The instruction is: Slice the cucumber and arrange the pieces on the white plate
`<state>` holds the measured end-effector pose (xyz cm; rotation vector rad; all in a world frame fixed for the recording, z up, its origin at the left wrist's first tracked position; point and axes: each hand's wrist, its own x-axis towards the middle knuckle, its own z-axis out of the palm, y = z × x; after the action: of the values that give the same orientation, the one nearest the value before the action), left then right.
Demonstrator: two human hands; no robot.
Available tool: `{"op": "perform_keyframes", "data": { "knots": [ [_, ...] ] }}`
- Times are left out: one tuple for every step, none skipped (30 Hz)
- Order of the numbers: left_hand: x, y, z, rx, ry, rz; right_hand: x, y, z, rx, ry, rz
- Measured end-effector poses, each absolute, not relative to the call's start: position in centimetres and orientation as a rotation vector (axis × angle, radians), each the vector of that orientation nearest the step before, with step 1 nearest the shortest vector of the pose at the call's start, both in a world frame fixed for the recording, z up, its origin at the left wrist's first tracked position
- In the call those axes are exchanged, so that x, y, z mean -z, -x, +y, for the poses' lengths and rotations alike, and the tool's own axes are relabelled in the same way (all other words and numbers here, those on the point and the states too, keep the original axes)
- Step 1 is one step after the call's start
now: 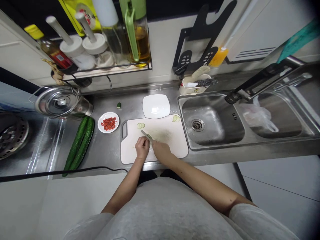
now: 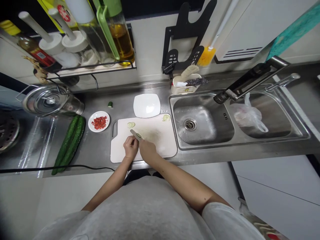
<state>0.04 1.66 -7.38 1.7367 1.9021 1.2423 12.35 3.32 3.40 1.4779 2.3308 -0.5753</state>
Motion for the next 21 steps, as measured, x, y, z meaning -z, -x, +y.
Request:
{"op": "perform_keyframes", "data": {
  "knots": [
    [7.40,-0.05,1.67,-1.247,-1.736,1.903,-3.36,-12.34,3.32,0.576,-1.480,2.331],
    [7.41,-0.06,1.68,-1.254,-1.735,1.903,-3.32,-12.34,3.31,0.579,-1.483,2.335],
    [7.41,-0.07,1.69,-1.263,-1.735,1.901,-3.29,-12.35,3.30,0.583,-1.484,2.339],
    [7.41,-0.08,1.70,-1.272,-1.734,1.900,-3.27,-12.37,3.29,0.588,-1.485,2.342],
    [7.39,-0.09,1.72,-1.276,-1.734,1.897,-3.28,-12.40,3.28,0.590,-1.484,2.345],
    [7.36,-0.09,1.73,-1.277,-1.735,1.895,-3.29,-12.42,3.28,0.590,-1.482,2.344],
    [7.32,-0.08,1.74,-1.275,-1.736,1.893,-3.32,-12.45,3.28,0.588,-1.480,2.343],
    [7.28,-0.08,1.74,-1.272,-1.736,1.893,-3.36,-12.47,3.29,0.585,-1.476,2.343],
    [7.24,-0.08,1.74,-1.268,-1.734,1.894,-3.39,-12.49,3.30,0.581,-1.473,2.344],
    [7.21,-0.08,1.74,-1.266,-1.732,1.893,-3.40,-12.50,3.32,0.578,-1.470,2.347],
    [7.20,-0.08,1.74,-1.269,-1.729,1.890,-3.39,-12.51,3.33,0.573,-1.466,2.354],
    [7.20,-0.08,1.73,-1.274,-1.723,1.887,-3.36,-12.52,3.34,0.567,-1.462,2.361],
    [7.23,-0.08,1.73,-1.279,-1.719,1.883,-3.31,-12.52,3.34,0.558,-1.460,2.365],
    [7.27,-0.08,1.72,-1.284,-1.716,1.880,-3.24,-12.52,3.33,0.549,-1.461,2.364],
    [7.33,-0.07,1.72,-1.287,-1.715,1.879,-3.16,-12.50,3.32,0.543,-1.462,2.360],
    [7.39,-0.06,1.72,-1.286,-1.716,1.882,-3.08,-12.47,3.29,0.538,-1.467,2.356],
    [7.44,-0.06,1.72,-1.280,-1.720,1.886,-2.99,-12.44,3.26,0.533,-1.476,2.352],
    [7.48,-0.05,1.73,-1.273,-1.726,1.891,-2.91,-12.40,3.24,0.531,-1.485,2.350],
    [7.51,-0.04,1.73,-1.269,-1.731,1.896,-2.83,-12.37,3.21,0.531,-1.490,2.351],
    [7.52,-0.03,1.74,-1.266,-1.735,1.900,-2.75,-12.33,3.20,0.533,-1.492,2.355],
    [7.51,-0.03,1.74,-1.264,-1.737,1.901,-2.66,-12.30,3.21,0.536,-1.494,2.355]
  ]
}}
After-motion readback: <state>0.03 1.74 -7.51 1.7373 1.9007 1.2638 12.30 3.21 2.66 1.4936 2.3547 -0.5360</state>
